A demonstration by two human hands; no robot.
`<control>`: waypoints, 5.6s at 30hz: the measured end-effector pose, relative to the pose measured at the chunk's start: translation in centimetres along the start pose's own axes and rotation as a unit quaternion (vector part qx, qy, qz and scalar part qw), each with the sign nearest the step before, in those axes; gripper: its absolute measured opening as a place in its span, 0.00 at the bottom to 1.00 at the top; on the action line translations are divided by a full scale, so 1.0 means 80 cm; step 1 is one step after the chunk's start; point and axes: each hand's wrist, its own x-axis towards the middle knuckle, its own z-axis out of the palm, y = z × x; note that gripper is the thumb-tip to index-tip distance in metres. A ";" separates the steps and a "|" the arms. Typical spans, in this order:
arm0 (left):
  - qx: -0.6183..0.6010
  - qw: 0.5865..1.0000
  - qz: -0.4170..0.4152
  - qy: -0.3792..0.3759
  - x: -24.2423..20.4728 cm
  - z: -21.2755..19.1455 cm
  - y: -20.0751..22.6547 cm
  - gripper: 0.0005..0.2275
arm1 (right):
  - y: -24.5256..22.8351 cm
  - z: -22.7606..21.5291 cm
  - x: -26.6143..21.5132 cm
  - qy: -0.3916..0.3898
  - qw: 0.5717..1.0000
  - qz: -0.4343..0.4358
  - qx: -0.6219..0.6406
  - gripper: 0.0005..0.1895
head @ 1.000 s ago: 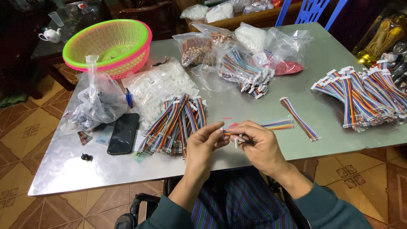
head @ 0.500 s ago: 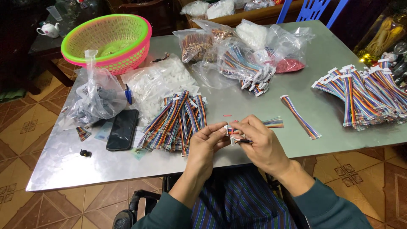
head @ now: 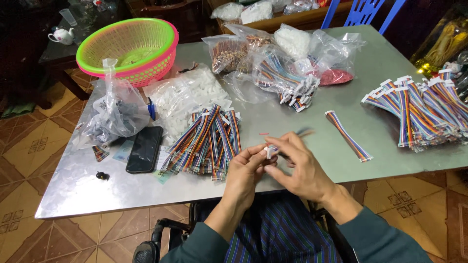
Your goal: Assembling electronic wire harnesses by manually attaching small red connectors to bundles of multi-colored wires
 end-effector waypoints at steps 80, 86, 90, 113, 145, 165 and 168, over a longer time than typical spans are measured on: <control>0.681 0.704 0.195 0.049 0.155 -0.019 0.149 0.09 | 0.158 -0.006 0.061 0.059 0.982 0.173 0.041 0.15; 0.393 0.900 0.182 -0.047 0.090 0.031 0.171 0.13 | 0.162 -0.008 0.056 0.129 0.955 0.226 0.143 0.09; 0.514 0.801 0.299 -0.070 0.032 0.048 0.185 0.09 | 0.189 -0.016 0.048 0.171 0.960 0.202 0.095 0.07; 0.114 0.991 0.066 0.031 -0.008 0.008 0.018 0.13 | 0.008 -0.002 0.004 0.114 0.992 -0.005 0.046 0.20; 0.057 0.997 0.054 0.016 0.002 0.003 0.000 0.12 | 0.043 -0.005 0.000 -0.052 0.997 0.013 -0.049 0.11; 0.090 0.995 0.043 0.015 0.007 -0.002 -0.001 0.12 | 0.011 -0.018 0.011 -0.037 0.988 0.023 -0.146 0.26; 0.318 0.937 0.146 -0.019 -0.013 0.018 0.025 0.10 | 0.049 -0.019 -0.001 -0.082 0.969 -0.001 -0.232 0.08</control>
